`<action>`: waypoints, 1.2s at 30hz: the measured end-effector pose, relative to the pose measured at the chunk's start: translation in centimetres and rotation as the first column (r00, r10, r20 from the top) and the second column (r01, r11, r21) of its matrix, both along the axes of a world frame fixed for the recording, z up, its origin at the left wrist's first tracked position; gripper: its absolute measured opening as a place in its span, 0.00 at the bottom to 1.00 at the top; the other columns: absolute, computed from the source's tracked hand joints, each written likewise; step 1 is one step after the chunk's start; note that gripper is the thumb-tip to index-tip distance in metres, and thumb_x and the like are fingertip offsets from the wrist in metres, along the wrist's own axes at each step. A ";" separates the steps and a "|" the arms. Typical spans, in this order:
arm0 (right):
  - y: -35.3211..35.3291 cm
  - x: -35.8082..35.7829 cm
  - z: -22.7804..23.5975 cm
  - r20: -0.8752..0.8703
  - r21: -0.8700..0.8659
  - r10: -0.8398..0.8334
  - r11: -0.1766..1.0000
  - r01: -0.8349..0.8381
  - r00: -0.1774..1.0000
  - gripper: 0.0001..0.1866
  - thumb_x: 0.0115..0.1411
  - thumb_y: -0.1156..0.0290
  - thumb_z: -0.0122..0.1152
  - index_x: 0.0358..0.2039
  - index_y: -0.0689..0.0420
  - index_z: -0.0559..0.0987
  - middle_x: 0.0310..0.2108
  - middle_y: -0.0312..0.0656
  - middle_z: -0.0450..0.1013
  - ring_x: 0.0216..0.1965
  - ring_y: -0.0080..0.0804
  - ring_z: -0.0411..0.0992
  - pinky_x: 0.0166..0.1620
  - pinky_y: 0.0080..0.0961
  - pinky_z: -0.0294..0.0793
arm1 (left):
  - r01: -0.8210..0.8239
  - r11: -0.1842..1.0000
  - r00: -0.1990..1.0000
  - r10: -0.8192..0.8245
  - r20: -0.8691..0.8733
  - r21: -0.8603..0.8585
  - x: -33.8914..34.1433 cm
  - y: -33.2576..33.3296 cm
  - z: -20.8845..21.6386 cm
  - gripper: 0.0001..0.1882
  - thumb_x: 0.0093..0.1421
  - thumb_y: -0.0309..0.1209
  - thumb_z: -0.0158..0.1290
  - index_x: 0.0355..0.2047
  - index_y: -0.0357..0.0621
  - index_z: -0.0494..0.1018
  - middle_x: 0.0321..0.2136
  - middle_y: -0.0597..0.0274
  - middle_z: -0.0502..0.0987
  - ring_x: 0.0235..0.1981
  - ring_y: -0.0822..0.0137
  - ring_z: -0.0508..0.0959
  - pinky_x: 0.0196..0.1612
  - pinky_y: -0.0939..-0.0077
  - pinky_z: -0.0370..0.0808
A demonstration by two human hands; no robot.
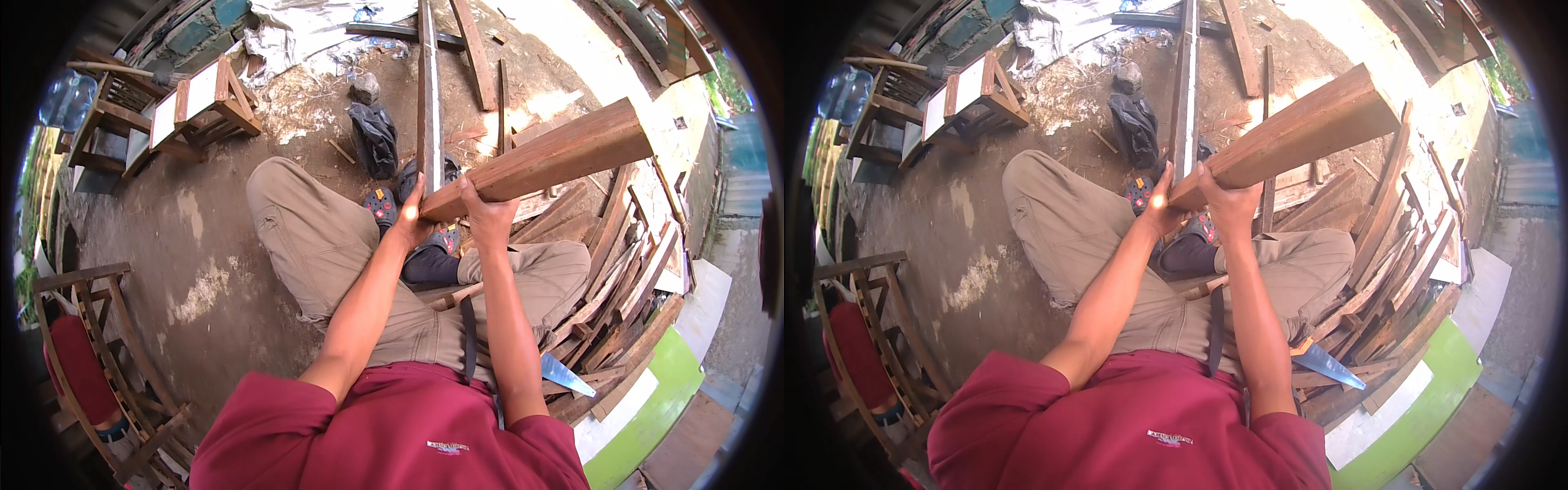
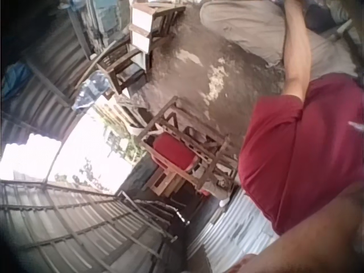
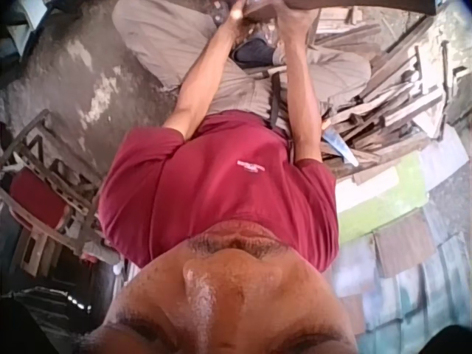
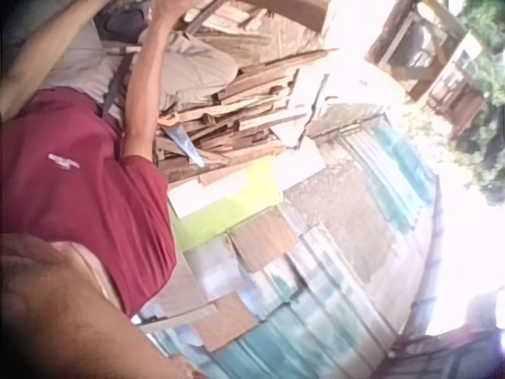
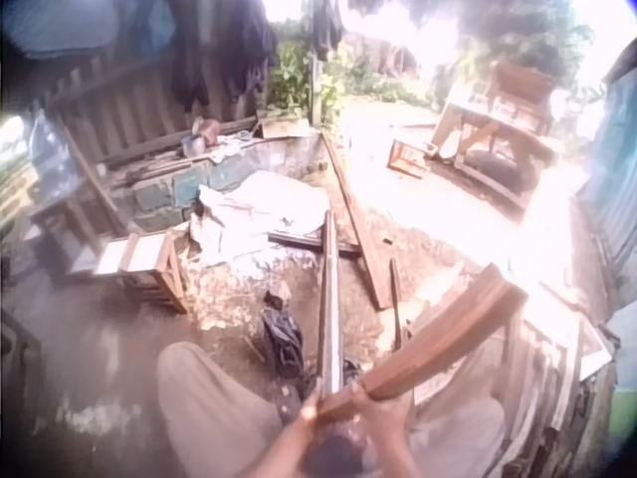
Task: The person sits on the ground and uses a hand saw to cut a long metal bar. They position the bar on a wooden support and saw through it repeatedly.
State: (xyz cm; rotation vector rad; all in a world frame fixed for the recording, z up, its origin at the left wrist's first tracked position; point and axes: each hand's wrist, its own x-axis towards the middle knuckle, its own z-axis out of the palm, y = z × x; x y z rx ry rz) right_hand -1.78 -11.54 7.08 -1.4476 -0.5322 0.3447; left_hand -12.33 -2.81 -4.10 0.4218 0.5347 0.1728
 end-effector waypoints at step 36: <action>-1.5 1.7 -0.4 -0.179 0.284 0.239 0.941 -0.182 0.954 0.31 0.51 0.75 0.79 0.52 0.66 0.71 0.44 0.46 0.76 0.45 0.30 0.76 0.49 0.27 0.77 | -0.074 0.997 0.997 0.074 -0.003 0.011 -1.4 -0.2 -2.0 0.40 0.60 0.52 0.63 0.61 0.35 0.66 0.55 0.49 0.70 0.57 0.54 0.72 0.58 0.56 0.76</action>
